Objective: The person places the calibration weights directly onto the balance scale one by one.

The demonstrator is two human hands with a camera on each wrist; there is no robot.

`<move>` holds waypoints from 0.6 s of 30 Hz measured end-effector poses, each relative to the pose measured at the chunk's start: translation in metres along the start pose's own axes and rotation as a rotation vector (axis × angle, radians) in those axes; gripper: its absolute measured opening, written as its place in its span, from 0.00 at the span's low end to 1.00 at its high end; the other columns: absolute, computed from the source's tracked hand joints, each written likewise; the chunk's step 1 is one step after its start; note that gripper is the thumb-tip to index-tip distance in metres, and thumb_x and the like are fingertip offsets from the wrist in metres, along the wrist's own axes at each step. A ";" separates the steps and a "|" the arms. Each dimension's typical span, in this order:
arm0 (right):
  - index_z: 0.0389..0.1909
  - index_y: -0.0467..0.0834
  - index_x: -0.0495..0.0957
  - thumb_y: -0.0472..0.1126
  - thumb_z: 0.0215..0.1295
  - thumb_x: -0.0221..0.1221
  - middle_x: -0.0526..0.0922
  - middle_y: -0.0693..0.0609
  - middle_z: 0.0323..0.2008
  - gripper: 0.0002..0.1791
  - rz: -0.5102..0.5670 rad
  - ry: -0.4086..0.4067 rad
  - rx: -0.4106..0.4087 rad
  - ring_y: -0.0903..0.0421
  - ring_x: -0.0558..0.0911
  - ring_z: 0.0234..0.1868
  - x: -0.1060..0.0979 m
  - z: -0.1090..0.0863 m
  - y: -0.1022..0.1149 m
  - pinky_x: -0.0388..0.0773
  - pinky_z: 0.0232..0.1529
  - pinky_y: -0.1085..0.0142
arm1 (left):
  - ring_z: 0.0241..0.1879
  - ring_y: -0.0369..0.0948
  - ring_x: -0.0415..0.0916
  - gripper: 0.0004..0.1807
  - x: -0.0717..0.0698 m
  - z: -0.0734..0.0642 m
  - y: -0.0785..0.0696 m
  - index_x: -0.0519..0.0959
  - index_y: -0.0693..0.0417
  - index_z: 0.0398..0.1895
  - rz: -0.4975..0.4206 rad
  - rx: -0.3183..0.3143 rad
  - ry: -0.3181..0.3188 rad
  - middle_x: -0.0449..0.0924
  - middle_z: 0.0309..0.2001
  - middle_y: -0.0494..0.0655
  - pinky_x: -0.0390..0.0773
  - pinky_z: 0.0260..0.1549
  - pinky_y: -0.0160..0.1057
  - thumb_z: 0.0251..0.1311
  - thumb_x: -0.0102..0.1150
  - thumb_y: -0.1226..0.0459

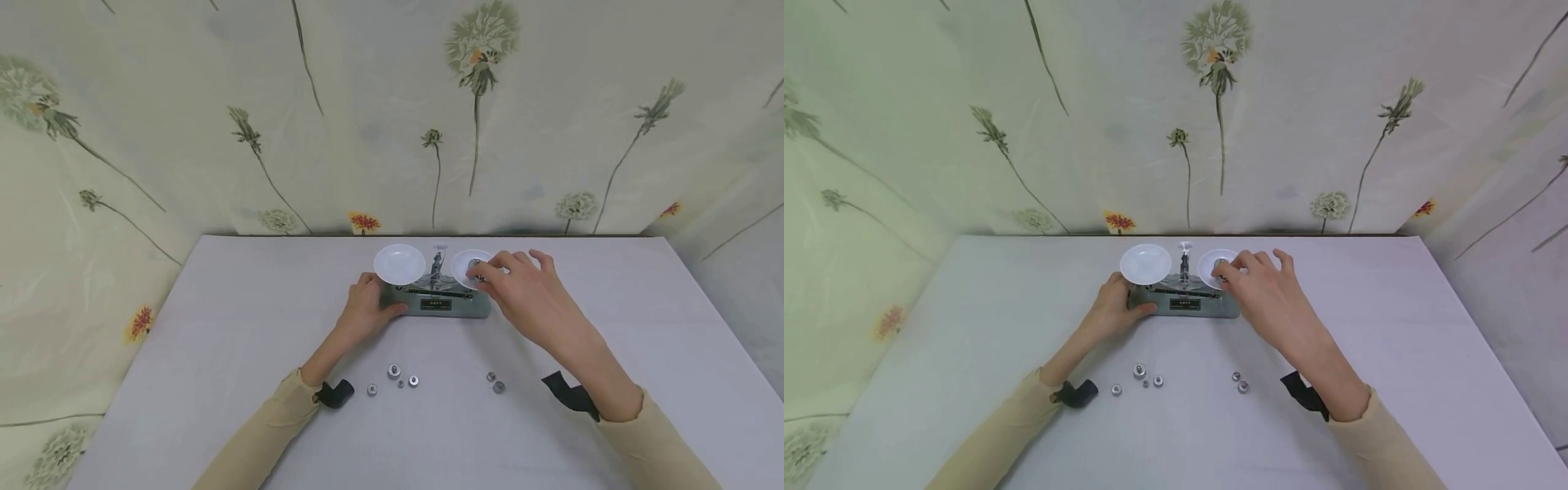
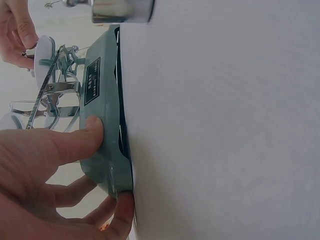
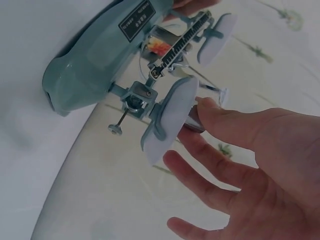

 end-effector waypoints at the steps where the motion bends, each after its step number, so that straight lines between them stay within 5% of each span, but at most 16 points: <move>1: 0.53 0.52 0.86 0.36 0.68 0.72 0.88 0.49 0.45 0.15 -0.001 -0.003 -0.002 0.45 0.88 0.52 0.000 0.000 0.000 0.71 0.67 0.28 | 0.71 0.60 0.71 0.38 0.000 0.000 0.000 0.72 0.68 0.73 -0.002 -0.003 0.001 0.77 0.67 0.69 0.68 0.73 0.65 0.65 0.76 0.60; 18: 0.54 0.49 0.85 0.35 0.70 0.70 0.88 0.47 0.46 0.15 0.019 -0.007 0.012 0.46 0.87 0.52 0.006 0.002 -0.004 0.70 0.67 0.27 | 0.70 0.60 0.71 0.38 -0.001 0.000 0.001 0.73 0.69 0.73 0.001 0.005 0.002 0.77 0.67 0.69 0.69 0.72 0.64 0.64 0.76 0.60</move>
Point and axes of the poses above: each hand's wrist, its own z-axis towards the middle knuckle, its own x-axis out of the palm, y = z × x, the point moved 6 cm from there along z, towards the middle knuckle
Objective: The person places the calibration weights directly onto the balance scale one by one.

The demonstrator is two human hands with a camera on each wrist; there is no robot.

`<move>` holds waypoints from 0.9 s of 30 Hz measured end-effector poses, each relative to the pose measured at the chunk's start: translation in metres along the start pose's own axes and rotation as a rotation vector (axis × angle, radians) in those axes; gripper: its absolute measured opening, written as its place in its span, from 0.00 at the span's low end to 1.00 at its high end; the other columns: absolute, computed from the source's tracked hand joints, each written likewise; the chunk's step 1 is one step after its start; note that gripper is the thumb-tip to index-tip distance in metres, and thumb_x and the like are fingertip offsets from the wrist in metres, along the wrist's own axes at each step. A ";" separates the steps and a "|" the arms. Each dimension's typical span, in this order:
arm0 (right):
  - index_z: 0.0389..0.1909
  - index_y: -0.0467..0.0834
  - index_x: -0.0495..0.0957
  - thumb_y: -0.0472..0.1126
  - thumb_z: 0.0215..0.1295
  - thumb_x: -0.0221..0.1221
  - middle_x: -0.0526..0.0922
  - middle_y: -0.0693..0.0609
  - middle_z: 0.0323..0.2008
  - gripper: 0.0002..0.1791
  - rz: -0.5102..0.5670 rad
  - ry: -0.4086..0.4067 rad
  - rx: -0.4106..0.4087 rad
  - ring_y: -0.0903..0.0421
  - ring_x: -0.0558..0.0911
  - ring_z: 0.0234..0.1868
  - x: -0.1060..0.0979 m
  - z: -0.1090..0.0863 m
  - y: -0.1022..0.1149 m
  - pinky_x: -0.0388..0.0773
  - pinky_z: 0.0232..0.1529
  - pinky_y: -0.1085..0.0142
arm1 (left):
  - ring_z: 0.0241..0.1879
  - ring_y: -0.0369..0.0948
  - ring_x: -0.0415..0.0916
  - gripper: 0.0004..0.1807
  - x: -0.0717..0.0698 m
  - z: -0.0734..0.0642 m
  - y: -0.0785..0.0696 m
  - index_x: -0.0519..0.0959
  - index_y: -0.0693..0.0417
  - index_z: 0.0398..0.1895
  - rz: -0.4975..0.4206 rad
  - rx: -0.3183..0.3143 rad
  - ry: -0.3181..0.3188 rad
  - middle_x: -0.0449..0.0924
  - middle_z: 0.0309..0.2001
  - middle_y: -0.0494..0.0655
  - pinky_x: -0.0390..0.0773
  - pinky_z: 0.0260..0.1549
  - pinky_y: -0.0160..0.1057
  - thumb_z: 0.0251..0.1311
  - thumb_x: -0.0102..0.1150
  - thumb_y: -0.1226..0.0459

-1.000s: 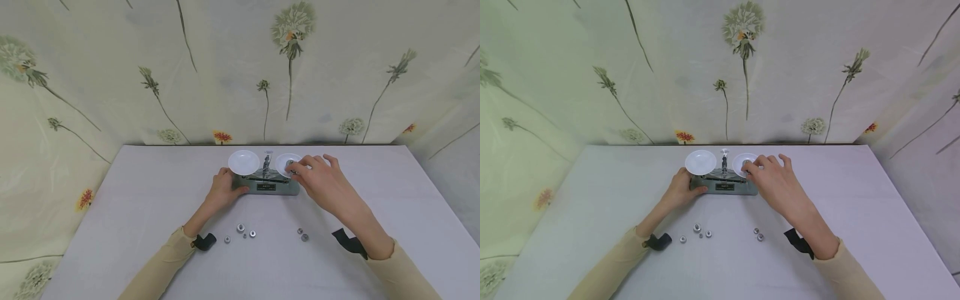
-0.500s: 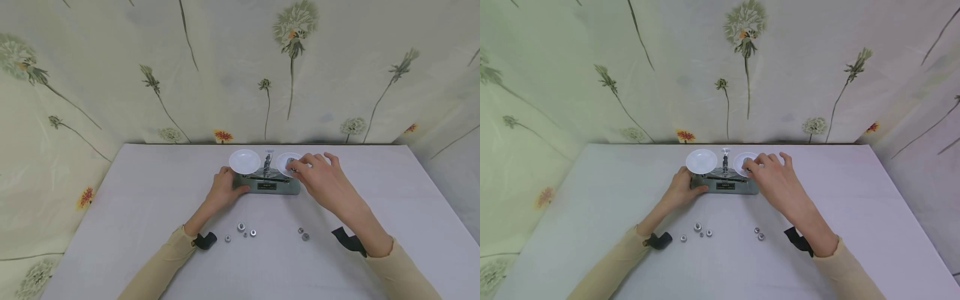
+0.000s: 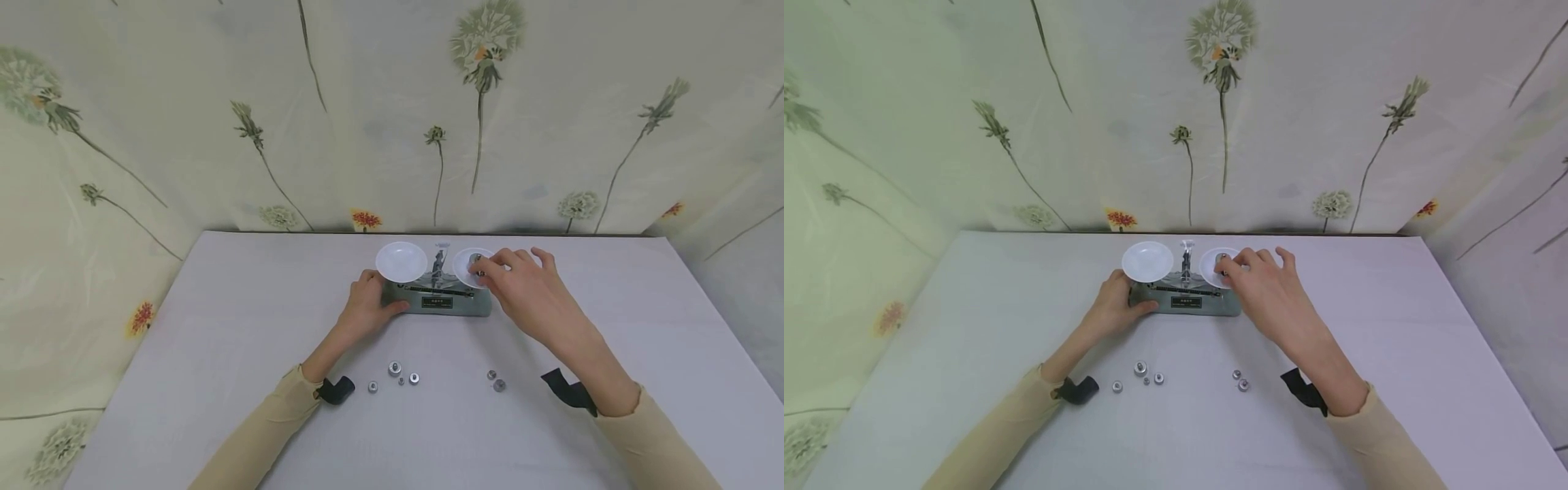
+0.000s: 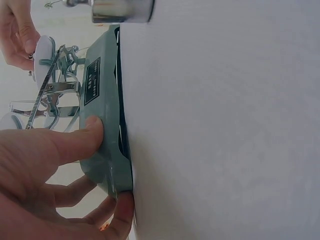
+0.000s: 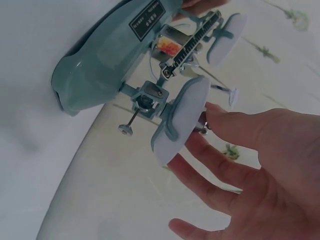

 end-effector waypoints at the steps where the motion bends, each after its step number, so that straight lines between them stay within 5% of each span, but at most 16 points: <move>1: 0.54 0.49 0.85 0.35 0.70 0.70 0.88 0.47 0.46 0.15 0.003 0.003 0.002 0.45 0.87 0.53 0.000 0.000 0.000 0.70 0.67 0.27 | 0.70 0.60 0.71 0.38 0.000 0.000 0.000 0.73 0.69 0.73 0.001 -0.002 0.000 0.77 0.67 0.69 0.69 0.72 0.64 0.64 0.76 0.60; 27: 0.58 0.52 0.86 0.39 0.67 0.73 0.89 0.44 0.52 0.19 -0.014 0.004 0.037 0.39 0.85 0.57 -0.012 -0.010 0.001 0.68 0.67 0.26 | 0.70 0.60 0.71 0.38 -0.001 -0.001 -0.001 0.72 0.70 0.73 0.006 -0.004 0.003 0.76 0.67 0.69 0.69 0.73 0.64 0.65 0.76 0.61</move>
Point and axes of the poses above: each hand's wrist, its own z-axis towards the middle knuckle, its own x-axis out of the palm, y = z × x, the point moved 6 cm from there along z, towards the middle knuckle
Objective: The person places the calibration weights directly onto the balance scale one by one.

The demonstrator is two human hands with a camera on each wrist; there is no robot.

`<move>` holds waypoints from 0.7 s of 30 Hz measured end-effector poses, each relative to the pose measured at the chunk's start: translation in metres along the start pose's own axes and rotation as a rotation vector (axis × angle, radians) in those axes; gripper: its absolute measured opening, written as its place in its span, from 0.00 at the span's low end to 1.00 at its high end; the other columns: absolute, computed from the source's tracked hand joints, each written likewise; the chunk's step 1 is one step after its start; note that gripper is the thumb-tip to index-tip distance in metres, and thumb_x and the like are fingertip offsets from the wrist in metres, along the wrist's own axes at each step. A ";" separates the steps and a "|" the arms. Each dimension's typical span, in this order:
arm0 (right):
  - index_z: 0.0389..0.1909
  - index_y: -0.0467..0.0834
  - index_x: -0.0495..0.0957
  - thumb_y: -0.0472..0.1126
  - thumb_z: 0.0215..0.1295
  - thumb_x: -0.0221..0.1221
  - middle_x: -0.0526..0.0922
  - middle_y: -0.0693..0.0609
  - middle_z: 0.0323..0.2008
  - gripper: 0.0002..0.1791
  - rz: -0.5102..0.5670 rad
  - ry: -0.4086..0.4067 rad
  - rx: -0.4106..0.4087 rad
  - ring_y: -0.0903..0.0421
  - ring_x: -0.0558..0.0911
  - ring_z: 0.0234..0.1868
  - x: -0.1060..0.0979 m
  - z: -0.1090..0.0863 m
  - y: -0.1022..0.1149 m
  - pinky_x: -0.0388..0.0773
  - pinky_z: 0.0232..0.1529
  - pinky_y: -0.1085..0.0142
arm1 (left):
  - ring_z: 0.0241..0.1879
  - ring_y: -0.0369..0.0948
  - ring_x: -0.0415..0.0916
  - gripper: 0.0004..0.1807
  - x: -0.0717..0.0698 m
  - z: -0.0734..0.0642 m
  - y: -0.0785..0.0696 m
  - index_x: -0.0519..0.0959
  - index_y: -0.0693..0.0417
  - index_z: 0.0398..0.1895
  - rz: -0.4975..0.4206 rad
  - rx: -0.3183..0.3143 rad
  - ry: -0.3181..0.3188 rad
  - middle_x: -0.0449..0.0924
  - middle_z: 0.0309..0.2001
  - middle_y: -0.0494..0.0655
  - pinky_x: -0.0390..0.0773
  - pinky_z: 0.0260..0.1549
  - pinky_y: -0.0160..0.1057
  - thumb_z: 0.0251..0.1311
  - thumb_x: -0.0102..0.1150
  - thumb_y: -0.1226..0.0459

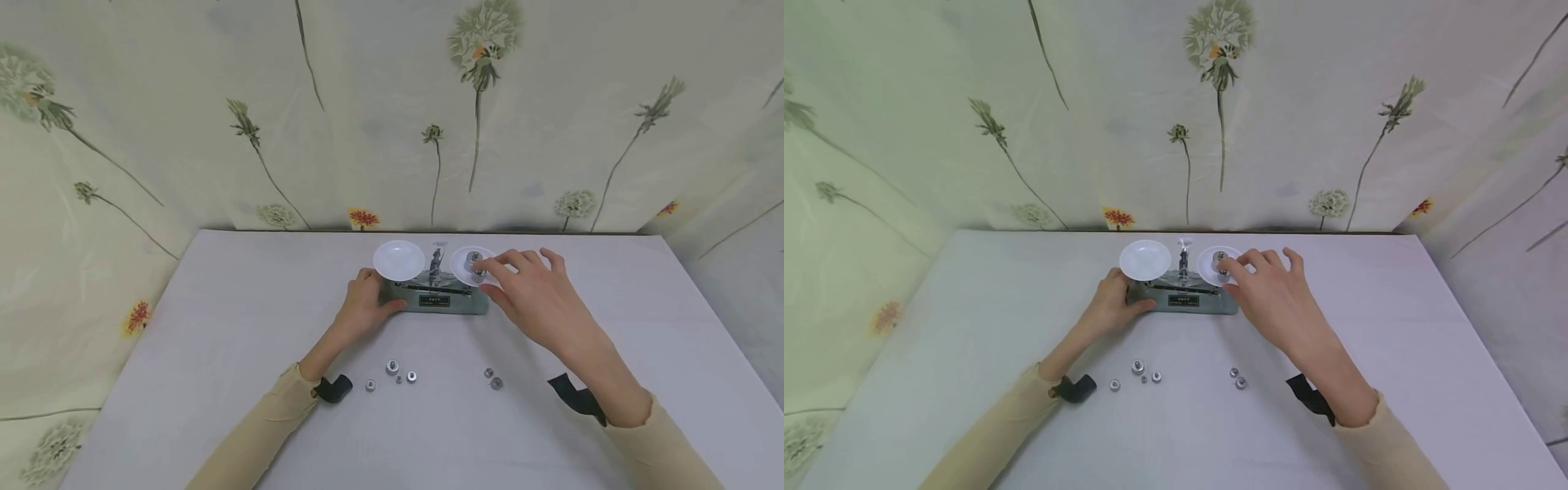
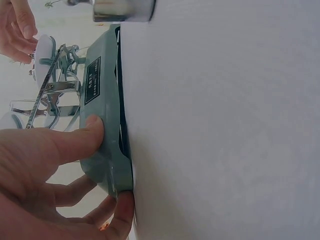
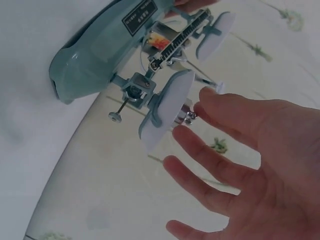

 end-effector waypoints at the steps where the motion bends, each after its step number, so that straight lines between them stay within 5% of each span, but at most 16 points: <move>1: 0.58 0.52 0.86 0.39 0.67 0.73 0.89 0.44 0.52 0.19 0.000 0.000 0.000 0.39 0.85 0.56 -0.001 -0.001 0.000 0.68 0.67 0.26 | 0.70 0.60 0.71 0.38 0.000 0.000 0.000 0.72 0.70 0.73 0.005 0.003 -0.001 0.77 0.66 0.69 0.69 0.73 0.64 0.65 0.76 0.60; 21: 0.56 0.54 0.86 0.40 0.63 0.75 0.89 0.47 0.49 0.20 -0.047 -0.026 -0.054 0.40 0.85 0.54 -0.011 -0.020 0.014 0.69 0.65 0.26 | 0.71 0.60 0.71 0.38 0.000 0.000 -0.001 0.73 0.69 0.73 0.029 0.017 -0.004 0.78 0.65 0.69 0.67 0.74 0.65 0.64 0.76 0.60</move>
Point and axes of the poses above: each hand's wrist, its own z-axis towards the middle knuckle, its own x-axis out of the palm, y = z × x, the point moved 6 cm from there along z, towards the middle knuckle
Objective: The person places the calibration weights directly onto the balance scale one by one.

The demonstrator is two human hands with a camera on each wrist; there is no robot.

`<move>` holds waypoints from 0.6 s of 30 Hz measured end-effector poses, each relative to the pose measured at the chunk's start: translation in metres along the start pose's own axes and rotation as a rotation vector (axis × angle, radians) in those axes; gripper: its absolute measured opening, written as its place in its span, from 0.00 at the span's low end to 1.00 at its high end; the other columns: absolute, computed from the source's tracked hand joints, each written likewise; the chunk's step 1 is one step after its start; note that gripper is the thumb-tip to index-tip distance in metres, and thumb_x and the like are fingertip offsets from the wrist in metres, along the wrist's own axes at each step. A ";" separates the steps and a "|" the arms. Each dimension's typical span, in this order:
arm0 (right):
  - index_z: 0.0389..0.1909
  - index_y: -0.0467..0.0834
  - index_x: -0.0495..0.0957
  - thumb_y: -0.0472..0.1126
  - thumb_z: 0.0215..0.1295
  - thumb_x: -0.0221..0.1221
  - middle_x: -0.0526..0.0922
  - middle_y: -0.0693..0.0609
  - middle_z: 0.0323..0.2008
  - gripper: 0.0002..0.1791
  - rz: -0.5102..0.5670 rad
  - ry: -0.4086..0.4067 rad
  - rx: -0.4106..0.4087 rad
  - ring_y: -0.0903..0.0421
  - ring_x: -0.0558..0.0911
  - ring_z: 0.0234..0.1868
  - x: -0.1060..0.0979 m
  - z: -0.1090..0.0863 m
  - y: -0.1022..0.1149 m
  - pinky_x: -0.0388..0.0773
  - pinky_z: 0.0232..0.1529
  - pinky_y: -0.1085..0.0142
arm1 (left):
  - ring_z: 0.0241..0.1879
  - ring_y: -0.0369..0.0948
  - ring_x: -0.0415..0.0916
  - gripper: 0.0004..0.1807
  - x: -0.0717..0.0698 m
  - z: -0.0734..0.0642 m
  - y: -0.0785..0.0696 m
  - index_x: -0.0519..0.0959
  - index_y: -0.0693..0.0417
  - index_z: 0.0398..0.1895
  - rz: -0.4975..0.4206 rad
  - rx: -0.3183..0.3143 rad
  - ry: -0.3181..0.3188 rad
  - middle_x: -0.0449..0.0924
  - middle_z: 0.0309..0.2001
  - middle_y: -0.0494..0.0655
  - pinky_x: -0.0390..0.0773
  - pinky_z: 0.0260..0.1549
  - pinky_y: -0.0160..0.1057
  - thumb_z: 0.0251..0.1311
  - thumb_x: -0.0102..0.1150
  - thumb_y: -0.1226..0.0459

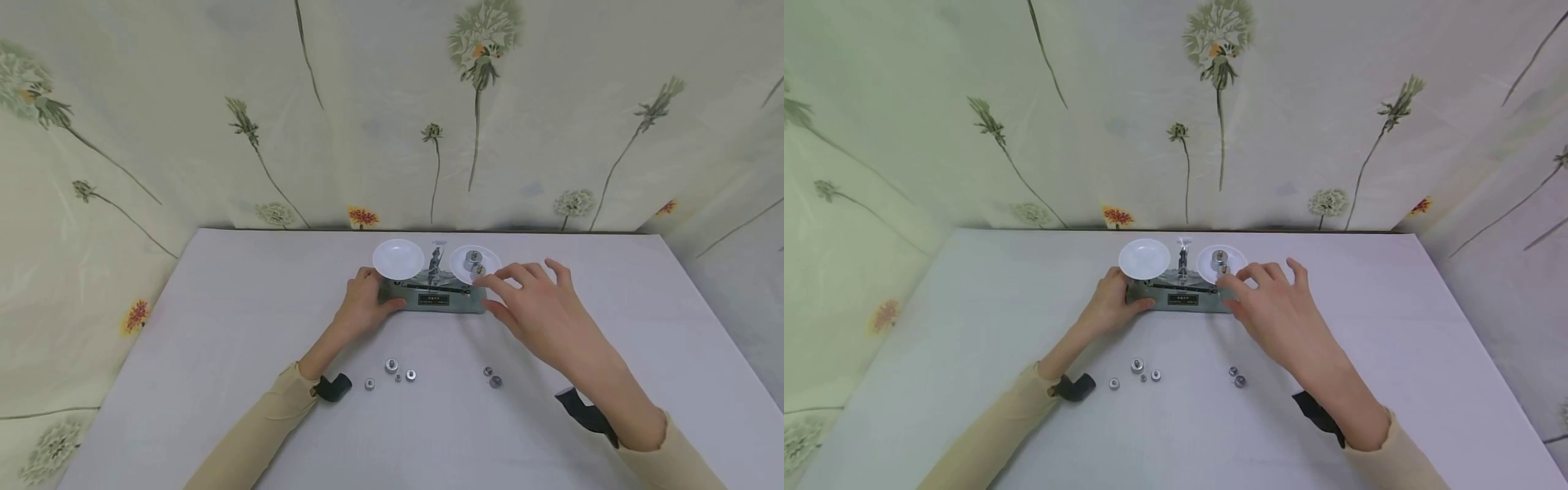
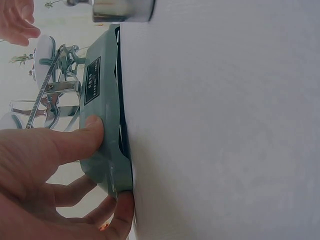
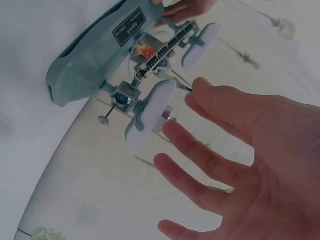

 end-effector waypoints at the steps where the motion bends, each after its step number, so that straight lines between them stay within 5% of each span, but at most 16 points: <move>1: 0.56 0.54 0.86 0.40 0.63 0.76 0.89 0.47 0.49 0.20 -0.001 -0.002 -0.001 0.40 0.86 0.54 0.000 -0.001 0.001 0.69 0.65 0.26 | 0.71 0.60 0.71 0.38 0.000 0.000 0.000 0.73 0.69 0.73 0.001 0.003 -0.001 0.78 0.65 0.69 0.67 0.74 0.65 0.64 0.76 0.60; 18: 0.54 0.52 0.87 0.45 0.65 0.76 0.90 0.46 0.50 0.18 -0.031 0.116 0.020 0.40 0.86 0.56 0.008 -0.011 0.008 0.70 0.67 0.26 | 0.73 0.59 0.70 0.38 -0.001 -0.001 -0.002 0.72 0.69 0.73 0.003 0.002 0.000 0.79 0.67 0.68 0.67 0.75 0.64 0.65 0.76 0.61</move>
Point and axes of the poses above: each hand's wrist, its own z-axis towards the middle knuckle, its own x-axis out of the palm, y = z × x, the point moved 6 cm from there along z, towards the middle knuckle
